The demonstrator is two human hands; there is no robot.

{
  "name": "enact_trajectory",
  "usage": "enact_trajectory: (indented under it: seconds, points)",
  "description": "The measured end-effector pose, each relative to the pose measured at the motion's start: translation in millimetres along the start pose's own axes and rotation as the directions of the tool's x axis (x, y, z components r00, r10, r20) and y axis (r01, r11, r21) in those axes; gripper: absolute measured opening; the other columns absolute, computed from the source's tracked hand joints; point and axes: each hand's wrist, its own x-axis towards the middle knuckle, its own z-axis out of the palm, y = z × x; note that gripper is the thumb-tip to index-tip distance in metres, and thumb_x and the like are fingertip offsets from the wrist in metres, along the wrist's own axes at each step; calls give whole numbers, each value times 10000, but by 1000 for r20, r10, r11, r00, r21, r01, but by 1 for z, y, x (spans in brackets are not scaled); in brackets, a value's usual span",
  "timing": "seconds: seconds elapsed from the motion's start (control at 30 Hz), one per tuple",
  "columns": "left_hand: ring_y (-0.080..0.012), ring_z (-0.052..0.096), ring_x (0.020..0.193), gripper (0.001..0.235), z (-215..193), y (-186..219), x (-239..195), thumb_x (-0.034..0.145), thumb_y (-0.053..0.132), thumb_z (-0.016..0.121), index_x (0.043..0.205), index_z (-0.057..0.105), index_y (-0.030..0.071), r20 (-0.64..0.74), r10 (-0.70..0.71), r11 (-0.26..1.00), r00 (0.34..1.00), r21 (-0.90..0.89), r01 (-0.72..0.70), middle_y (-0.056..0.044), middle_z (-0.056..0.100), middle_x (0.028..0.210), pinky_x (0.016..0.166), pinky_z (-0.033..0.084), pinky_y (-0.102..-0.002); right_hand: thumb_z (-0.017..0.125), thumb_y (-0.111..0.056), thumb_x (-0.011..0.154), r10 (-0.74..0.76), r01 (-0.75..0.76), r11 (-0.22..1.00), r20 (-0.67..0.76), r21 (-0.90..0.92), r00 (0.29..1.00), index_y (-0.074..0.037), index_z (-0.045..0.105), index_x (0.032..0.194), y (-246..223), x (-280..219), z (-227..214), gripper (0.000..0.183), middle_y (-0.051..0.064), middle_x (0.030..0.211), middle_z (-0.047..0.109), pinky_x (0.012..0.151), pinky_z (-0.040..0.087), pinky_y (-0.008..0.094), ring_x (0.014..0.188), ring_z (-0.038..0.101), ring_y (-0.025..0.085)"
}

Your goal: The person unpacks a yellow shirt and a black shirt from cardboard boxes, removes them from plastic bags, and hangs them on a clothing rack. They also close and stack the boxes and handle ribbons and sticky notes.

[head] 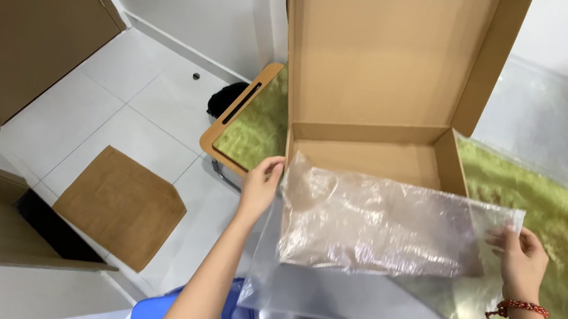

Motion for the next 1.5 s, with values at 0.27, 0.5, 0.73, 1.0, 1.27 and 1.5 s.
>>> enact_trajectory:
  seconds: [0.27, 0.5, 0.73, 1.0, 1.27, 1.5]
  points:
    - [-314, 554, 1307, 451, 46, -22, 65, 994, 512, 622, 1234, 764, 157, -32, -178, 941, 984, 288, 179, -115, 679, 1256, 1106, 442, -465, 559, -132, 1274, -182, 180, 983, 69, 37, 981, -8, 663, 1263, 8, 67, 3, 162, 139, 1012, 698, 839, 601, 331, 884, 681, 210]
    - [-94, 700, 894, 184, 34, -2, 58, 919, 363, 776, 957, 808, 185, -148, -317, 947, 937, -99, 305, 55, 797, 941, 859, 512, -263, 547, -131, 1301, -234, 234, 972, 82, 15, 969, 3, 666, 1279, 7, 93, 13, 181, 150, 956, 681, 786, 611, 339, 807, 673, 216]
    - [-74, 554, 614, 184, 13, 1, 48, 1044, 327, 695, 927, 665, 188, -294, -221, 966, 930, -199, 166, 65, 648, 701, 647, 418, -258, 546, -130, 1316, -215, 220, 971, 56, -93, 975, -28, 660, 1209, -16, 99, 36, 186, 70, 849, 642, 639, 549, 328, 687, 609, 172]
    - [-178, 725, 888, 467, -15, -6, -12, 964, 527, 649, 1171, 711, 113, 51, -541, 801, 840, -274, 533, -60, 769, 1099, 703, 608, -311, 462, -375, 1212, 121, -55, 920, 148, -389, 982, 60, 554, 1528, -24, 69, 18, 546, 276, 1444, 620, 1048, 495, 575, 1266, 606, 406]
    - [-126, 690, 878, 386, -22, -8, -84, 943, 469, 720, 1153, 722, 145, 290, -559, 801, 777, -56, 596, -9, 709, 1033, 669, 630, -317, 407, -617, 1200, 301, -224, 904, 169, -364, 939, 136, 793, 1109, 68, 12, -47, 851, 340, 984, 797, 797, 607, 506, 812, 752, 418]
    - [-124, 501, 510, 146, -13, 10, -114, 968, 258, 738, 894, 772, 137, 151, -318, 945, 936, -33, 326, -18, 575, 577, 503, 475, -302, 728, -216, 1090, 227, -204, 965, 132, -166, 965, 10, 721, 935, 47, -69, -85, 274, 162, 741, 709, 667, 552, 386, 654, 622, 244]
